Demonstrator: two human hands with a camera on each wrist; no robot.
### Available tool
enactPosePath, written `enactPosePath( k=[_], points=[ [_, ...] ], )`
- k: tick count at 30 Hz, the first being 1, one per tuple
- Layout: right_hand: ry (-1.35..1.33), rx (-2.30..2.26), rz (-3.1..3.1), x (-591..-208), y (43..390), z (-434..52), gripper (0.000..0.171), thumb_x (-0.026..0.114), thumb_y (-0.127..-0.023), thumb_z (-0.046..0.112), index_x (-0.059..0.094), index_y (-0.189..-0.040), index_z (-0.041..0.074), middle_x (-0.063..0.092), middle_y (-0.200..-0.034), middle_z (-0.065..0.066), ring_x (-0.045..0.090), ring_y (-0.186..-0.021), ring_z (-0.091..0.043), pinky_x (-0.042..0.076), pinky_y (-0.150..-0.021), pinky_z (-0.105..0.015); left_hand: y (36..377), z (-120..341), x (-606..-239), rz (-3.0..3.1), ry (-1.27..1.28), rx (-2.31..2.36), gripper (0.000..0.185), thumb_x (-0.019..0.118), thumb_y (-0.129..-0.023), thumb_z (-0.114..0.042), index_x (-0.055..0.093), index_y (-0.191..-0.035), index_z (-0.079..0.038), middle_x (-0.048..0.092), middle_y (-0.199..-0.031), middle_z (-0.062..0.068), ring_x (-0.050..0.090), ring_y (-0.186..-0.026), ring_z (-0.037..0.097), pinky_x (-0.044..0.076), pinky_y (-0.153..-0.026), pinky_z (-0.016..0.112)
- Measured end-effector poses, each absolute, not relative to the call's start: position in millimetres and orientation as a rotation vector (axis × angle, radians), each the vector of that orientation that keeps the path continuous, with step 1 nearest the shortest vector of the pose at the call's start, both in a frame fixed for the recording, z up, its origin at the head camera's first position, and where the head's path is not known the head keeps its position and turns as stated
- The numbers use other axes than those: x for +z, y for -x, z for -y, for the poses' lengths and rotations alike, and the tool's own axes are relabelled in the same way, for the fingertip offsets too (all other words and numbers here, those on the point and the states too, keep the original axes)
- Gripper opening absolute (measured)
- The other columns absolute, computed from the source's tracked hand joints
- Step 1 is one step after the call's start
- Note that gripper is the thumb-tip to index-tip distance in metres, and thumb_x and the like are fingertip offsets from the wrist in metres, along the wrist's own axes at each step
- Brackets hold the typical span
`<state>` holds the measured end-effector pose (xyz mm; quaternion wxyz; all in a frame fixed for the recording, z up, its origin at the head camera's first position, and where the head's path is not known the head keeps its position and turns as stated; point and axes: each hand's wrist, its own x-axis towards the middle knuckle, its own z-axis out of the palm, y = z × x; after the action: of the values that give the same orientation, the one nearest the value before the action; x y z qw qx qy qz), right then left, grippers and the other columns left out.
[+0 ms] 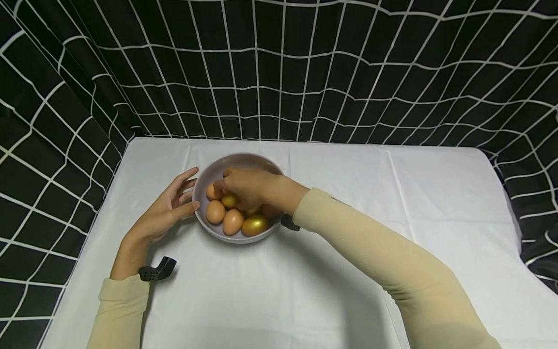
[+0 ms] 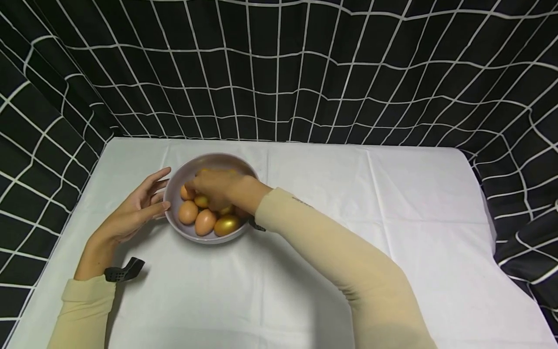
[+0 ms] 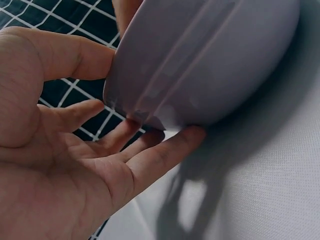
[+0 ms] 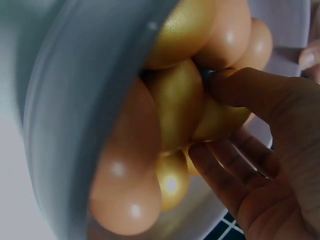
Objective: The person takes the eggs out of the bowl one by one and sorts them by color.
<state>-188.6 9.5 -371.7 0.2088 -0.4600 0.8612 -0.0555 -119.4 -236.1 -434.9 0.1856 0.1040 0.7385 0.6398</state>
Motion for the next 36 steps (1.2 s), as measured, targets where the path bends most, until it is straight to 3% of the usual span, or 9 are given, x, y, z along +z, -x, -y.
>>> enactPosePath(
  k=[9,15,20,23,27,31,36],
  points=[
    [1.331,-0.201,-2.417,-363.7,190.2,-12.7,0.033,0.073,-0.095,0.014,0.067,-0.128,0.017,0.066,-0.119,-0.002,0.061,-0.104,-0.019,0.053,-0.101,-0.034,119.2,238.7,-435.0,-2.089,-0.292,1.796,0.079,0.058,-0.103,-0.001,0.017,-0.170,-0.014,0.028,-0.169,0.019,0.037,-0.153,0.036,0.055,-0.097,0.019],
    [1.291,-0.255,-2.432,-359.1,190.0,-19.9,0.035,0.074,-0.092,0.014,0.069,-0.127,0.016,0.070,-0.116,0.001,0.064,-0.105,-0.020,0.053,-0.102,-0.036,123.2,237.7,-439.3,-2.081,-0.302,1.803,0.076,0.059,-0.103,-0.002,0.023,-0.169,-0.013,0.029,-0.170,0.018,0.048,-0.144,0.023,0.057,-0.097,0.020],
    [1.296,-0.334,-2.454,-356.9,189.5,-28.5,0.043,0.076,-0.090,0.014,0.069,-0.133,0.012,0.069,-0.127,-0.003,0.064,-0.113,-0.021,0.052,-0.108,-0.038,125.6,237.2,-442.8,-2.056,-0.270,1.841,0.077,0.060,-0.101,0.000,0.024,-0.168,-0.012,0.029,-0.169,0.019,0.054,-0.137,0.014,0.061,-0.092,0.024],
    [1.306,-0.456,-2.466,-358.4,188.7,-35.9,0.044,0.076,-0.090,0.014,0.068,-0.132,0.009,0.069,-0.128,-0.005,0.063,-0.115,-0.020,0.050,-0.110,-0.039,125.5,237.9,-442.3,-2.044,-0.268,1.860,0.078,0.059,-0.100,0.003,0.024,-0.168,-0.011,0.029,-0.169,0.020,0.054,-0.138,0.016,0.062,-0.091,0.025],
    [1.300,-0.673,-2.484,-362.2,185.7,-49.1,0.041,0.073,-0.089,0.013,0.068,-0.129,0.009,0.070,-0.125,-0.003,0.060,-0.114,-0.019,0.048,-0.110,-0.037,124.7,238.0,-440.0,-2.046,-0.281,1.853,0.079,0.061,-0.100,0.002,0.023,-0.168,-0.011,0.028,-0.169,0.019,0.047,-0.147,0.029,0.061,-0.092,0.025],
    [1.191,-0.908,-2.484,-363.8,177.7,-67.1,0.041,0.071,-0.088,0.011,0.066,-0.130,0.010,0.069,-0.126,-0.002,0.063,-0.113,-0.019,0.054,-0.104,-0.040,124.1,237.9,-439.4,-2.046,-0.289,1.849,0.081,0.062,-0.099,0.002,0.023,-0.168,-0.011,0.027,-0.169,0.019,0.039,-0.152,0.039,0.061,-0.093,0.026],
    [1.015,-1.198,-2.483,-367.1,165.4,-92.2,0.043,0.074,-0.088,0.010,0.066,-0.131,0.014,0.069,-0.124,-0.002,0.065,-0.109,-0.021,0.060,-0.093,-0.042,122.9,236.9,-440.6,-2.031,-0.287,1.863,0.082,0.063,-0.097,0.003,0.023,-0.168,-0.010,0.027,-0.169,0.019,0.045,-0.146,0.028,0.061,-0.093,0.027]
  ],
)
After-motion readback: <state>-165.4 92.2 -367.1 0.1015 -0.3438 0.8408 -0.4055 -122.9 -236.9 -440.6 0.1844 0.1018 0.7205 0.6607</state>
